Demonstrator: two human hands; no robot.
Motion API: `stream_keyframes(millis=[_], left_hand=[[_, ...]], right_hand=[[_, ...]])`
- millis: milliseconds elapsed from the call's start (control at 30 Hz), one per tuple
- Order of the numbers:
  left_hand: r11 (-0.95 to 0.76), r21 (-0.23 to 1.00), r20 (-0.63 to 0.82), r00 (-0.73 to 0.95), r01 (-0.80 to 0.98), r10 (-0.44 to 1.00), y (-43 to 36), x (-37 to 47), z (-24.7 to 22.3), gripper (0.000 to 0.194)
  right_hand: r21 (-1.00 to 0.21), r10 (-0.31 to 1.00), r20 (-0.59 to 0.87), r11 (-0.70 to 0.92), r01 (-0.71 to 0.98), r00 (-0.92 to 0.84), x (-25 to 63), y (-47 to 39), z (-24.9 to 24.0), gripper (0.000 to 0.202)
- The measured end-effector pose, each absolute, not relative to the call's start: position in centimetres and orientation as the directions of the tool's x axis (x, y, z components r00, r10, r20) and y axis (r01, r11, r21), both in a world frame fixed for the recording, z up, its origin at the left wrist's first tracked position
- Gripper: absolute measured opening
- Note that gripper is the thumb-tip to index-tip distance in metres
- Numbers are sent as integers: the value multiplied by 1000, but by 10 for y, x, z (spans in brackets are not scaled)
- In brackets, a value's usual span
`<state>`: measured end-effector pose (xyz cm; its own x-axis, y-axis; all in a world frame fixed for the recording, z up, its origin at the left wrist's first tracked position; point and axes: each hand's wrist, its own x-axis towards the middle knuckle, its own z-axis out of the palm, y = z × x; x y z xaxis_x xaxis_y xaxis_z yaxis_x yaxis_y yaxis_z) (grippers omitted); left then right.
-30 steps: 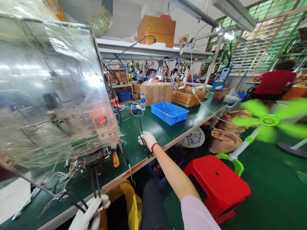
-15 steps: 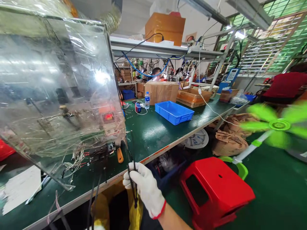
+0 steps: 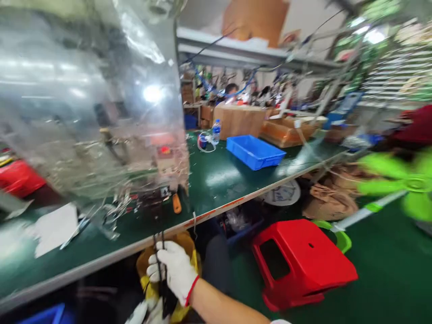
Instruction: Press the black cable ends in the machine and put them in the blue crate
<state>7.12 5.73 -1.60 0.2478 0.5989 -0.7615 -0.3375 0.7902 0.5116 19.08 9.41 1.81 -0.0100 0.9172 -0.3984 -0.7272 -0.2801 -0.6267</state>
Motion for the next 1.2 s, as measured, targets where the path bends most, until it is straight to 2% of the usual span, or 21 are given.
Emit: stream_keyframes(millis=[67,267,400,500,600,667,900,1200], left_hand=[[760,481,-749,246,-437,616,47,64,-21,13],[649,418,-608,335,-636,720,42,65,3,22],[567,370,-632,247,-736,734,53,80,32,14],[514,333,-647,205,-791,734,61,88,45,16],[496,307,-658,195,-812,727,66,90,53,17],[498,301,-658,201,-813,726,68,89,56,16],[484,298,-676,176,-823,716,66,80,56,15],[483,319,-732,111,-816,672,60,69,31,18]], right_hand=[[-623,917,-398,-282,-730,-14,194,89,17,48],[-681,940,-336,-286,-674,-60,208,128,46,39],[-721,939,-337,-308,-621,-73,210,157,65,30],[-753,910,-387,-406,-517,-151,213,160,66,19],[-761,858,-450,-513,-398,-246,216,154,60,35],[-765,851,-451,-524,-375,-270,216,153,58,40],[-777,913,-380,-403,-484,-150,209,165,59,34],[-708,868,-466,-483,-515,-173,211,165,67,36]])
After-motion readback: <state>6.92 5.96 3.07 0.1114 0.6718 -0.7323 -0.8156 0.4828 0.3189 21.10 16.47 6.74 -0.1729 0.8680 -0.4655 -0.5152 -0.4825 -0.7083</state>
